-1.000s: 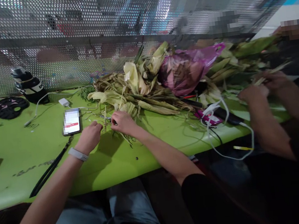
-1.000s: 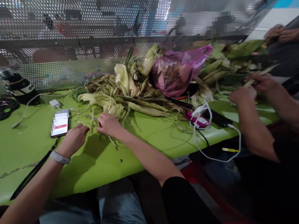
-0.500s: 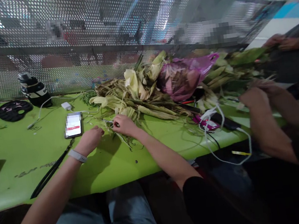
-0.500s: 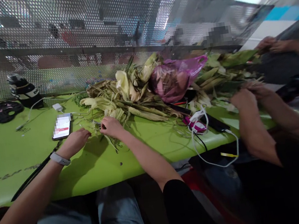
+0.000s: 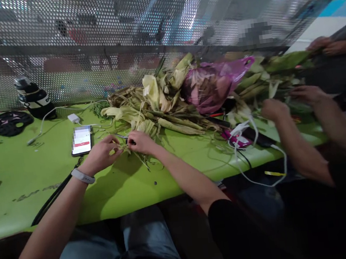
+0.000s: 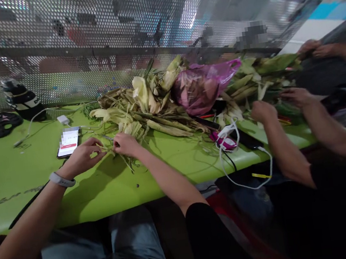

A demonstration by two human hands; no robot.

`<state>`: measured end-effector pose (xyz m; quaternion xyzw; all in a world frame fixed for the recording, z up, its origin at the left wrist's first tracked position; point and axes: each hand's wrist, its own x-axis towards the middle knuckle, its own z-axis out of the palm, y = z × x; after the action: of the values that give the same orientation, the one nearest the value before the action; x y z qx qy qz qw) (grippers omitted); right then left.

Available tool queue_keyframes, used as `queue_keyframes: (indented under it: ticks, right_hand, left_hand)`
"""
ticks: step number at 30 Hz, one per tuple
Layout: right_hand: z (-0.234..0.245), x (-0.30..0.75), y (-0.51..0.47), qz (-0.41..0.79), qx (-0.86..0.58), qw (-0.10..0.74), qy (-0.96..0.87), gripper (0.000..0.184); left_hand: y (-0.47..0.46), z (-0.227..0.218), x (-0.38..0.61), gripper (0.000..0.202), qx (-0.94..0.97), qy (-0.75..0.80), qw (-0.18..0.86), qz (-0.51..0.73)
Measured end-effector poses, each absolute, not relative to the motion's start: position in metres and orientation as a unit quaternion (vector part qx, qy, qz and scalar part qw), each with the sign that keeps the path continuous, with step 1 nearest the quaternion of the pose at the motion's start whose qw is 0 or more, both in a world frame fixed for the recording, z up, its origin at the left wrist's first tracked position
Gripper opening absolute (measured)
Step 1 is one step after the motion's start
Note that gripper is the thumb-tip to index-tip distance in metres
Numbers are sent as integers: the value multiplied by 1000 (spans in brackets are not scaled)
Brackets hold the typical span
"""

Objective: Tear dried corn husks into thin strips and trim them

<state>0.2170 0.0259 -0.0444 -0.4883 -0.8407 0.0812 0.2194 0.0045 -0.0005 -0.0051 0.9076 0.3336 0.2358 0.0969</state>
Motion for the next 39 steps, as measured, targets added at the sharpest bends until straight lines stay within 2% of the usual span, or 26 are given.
queue_keyframes:
  ticks: [3,7,14,17,25,30,32,35,39]
  right_hand:
    - [-48,217,29,97,-458,223,-855,5]
    - [-48,220,28,130,-425,256,-859,7]
    - [-36,223,16,122,-403,283,-862,6]
    - [-34,219,12,97,-390,299,-865,8]
    - [-38,207,2,88,-372,351,-855,9]
    - [-37,206,1,188,-373,386,-823,12]
    - [-35,207,2,262,-390,387,-793,22]
    - [-34,208,4,353,-406,343,-770,38]
    - [-37,210,8,370,-400,316,-777,34]
  left_hand:
    - [-1,-5,6,33,900,292,229,229]
    - [6,-17,8,38,822,332,413,209]
    - [15,-26,5,33,651,428,533,329]
    - [15,-28,7,30,641,441,529,339]
    - [14,-37,11,21,736,431,418,314]
    - [11,-34,11,23,757,422,385,316]
    - [9,-32,11,24,763,412,391,308]
    - [8,-31,12,21,781,380,392,305]
    - [7,-32,13,17,771,359,420,317]
